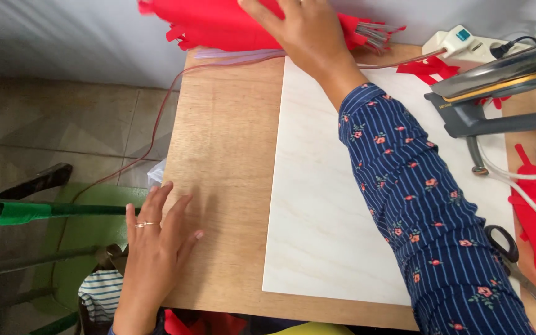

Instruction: Rolling red fabric and using scissors to cut a fine fringe into a yellow strip of material

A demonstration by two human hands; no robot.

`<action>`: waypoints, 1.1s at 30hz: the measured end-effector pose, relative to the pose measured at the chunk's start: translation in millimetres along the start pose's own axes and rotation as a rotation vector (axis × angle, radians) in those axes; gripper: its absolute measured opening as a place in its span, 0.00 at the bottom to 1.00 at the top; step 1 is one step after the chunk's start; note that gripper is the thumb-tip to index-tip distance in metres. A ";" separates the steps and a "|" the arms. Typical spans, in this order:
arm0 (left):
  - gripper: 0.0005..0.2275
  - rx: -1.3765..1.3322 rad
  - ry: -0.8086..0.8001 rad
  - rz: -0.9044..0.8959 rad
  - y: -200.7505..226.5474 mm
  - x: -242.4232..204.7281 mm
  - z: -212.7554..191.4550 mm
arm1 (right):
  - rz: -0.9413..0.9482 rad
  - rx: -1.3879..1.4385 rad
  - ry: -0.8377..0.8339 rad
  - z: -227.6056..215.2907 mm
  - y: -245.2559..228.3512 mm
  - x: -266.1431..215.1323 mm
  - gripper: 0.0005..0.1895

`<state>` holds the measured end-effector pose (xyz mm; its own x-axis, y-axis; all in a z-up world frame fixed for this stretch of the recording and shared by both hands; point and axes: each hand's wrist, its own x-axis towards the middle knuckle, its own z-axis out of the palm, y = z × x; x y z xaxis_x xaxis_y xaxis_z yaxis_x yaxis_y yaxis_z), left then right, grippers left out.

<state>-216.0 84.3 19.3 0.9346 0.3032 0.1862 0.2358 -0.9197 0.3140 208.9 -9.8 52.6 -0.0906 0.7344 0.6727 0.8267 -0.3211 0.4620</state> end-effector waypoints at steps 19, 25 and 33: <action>0.22 -0.005 -0.107 -0.003 -3.2 -8.8 11.2 | 0.108 0.459 -0.830 10.6 -14.8 -28.2 0.38; 0.25 0.025 -0.083 -0.013 -11.2 -21.1 9.7 | 0.031 0.243 -0.482 14.9 -24.3 -40.7 0.43; 0.23 -0.026 -0.010 0.038 3.1 -29.4 -12.4 | 0.078 0.317 -0.488 -11.9 -30.8 -27.6 0.45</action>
<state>-246.1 75.7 26.3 0.9452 0.2658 0.1893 0.1933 -0.9235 0.3314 179.3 -27.3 26.7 0.1814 0.9302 0.3190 0.9533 -0.2460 0.1754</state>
